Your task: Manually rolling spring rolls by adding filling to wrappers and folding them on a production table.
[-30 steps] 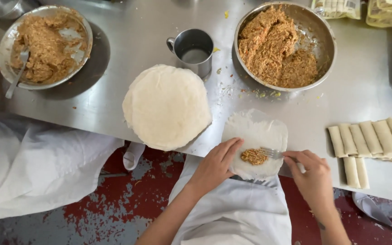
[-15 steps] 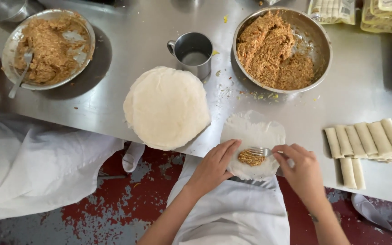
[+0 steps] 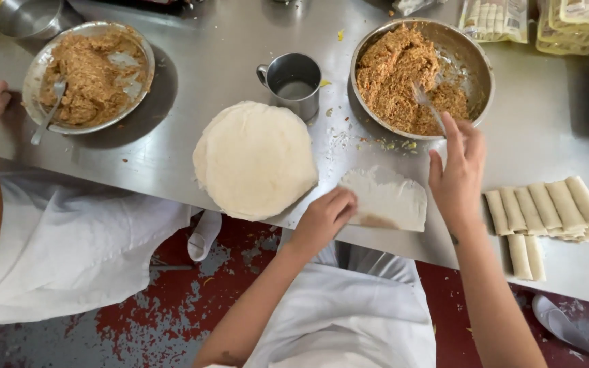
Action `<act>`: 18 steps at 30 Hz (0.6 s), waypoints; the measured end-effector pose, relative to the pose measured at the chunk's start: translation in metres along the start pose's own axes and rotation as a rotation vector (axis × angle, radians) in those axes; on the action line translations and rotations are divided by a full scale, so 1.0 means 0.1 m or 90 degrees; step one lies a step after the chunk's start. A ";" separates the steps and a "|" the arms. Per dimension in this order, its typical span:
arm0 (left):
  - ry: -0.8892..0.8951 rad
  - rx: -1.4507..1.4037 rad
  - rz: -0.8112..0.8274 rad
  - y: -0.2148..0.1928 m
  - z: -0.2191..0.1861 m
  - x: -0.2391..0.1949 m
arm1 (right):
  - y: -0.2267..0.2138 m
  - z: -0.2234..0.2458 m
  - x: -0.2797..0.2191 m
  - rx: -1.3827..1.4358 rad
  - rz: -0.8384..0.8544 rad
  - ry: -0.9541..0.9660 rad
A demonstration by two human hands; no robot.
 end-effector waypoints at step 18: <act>-0.084 -0.270 0.177 0.19 -0.11 -0.18 | -0.03 0.31 -1.17 0.302 0.308 0.015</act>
Point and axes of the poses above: each hand's wrist, its own x-axis towards the middle knuckle, its own y-axis out of the palm, z = x × y, the point moved 6 cm from there along x, towards the middle knuckle, and after that the axes turned 9 degrees about -x, right-handed, at the moved point
